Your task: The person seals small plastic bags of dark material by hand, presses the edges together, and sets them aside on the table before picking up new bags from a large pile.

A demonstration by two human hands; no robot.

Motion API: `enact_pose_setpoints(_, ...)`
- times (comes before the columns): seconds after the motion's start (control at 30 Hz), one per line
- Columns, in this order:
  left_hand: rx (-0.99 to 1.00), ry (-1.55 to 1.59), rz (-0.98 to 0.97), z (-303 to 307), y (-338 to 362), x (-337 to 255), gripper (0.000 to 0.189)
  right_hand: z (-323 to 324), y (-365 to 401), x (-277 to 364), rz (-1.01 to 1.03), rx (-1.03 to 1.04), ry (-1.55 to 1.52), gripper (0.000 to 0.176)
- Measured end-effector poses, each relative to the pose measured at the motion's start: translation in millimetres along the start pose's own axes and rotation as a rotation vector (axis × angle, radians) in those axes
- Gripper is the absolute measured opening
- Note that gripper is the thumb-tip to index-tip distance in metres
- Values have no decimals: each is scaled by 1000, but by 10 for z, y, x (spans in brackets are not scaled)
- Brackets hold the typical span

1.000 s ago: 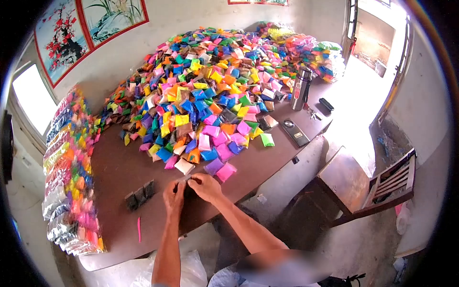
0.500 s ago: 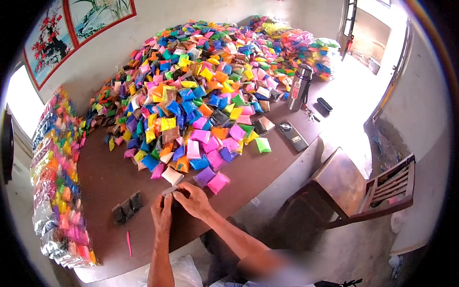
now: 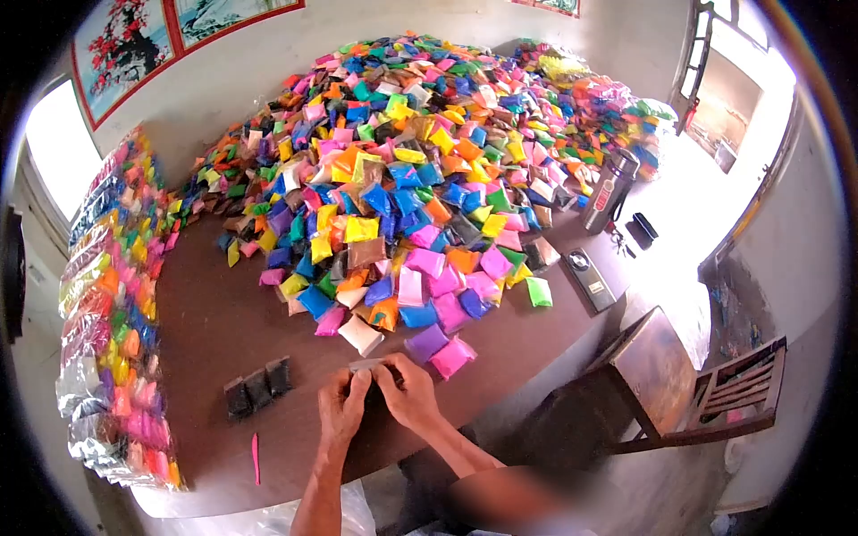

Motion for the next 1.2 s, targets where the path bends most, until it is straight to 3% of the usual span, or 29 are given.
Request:
enact_pose_setpoints(0.3,31,-84,-257,-135,-275,-32,23,28,-25,23,-50,-99,-115,18)
enact_pose_setpoints(0.43,156,11,-114,-89,-286,-35,22,32,-6,5,-41,-92,-112,18)
enact_pose_setpoints(0.53,197,5,-146,-131,-292,109,21,24,-9,-3,-22,-117,-80,18)
enact_pose_setpoints(0.77,130,-16,-203,-92,-272,66,21,23,-6,41,-15,-35,-90,20)
enact_pose_setpoints(1.03,272,85,-88,-102,-272,56,23,62,4,-62,-146,-70,-161,18)
enact_pose_setpoints(1.2,216,75,-58,-75,-260,111,24,41,-13,-34,-106,-31,-138,23)
Point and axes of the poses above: each hand's wrist, its own y-axis away from the middle knuckle, its own z-axis out of the back of the hand, x = y × z, the point moved 5 cm from there along -y, towards the middle knuckle, and after that the axes turned 4 degrees about -x, right-handed, at the moved point
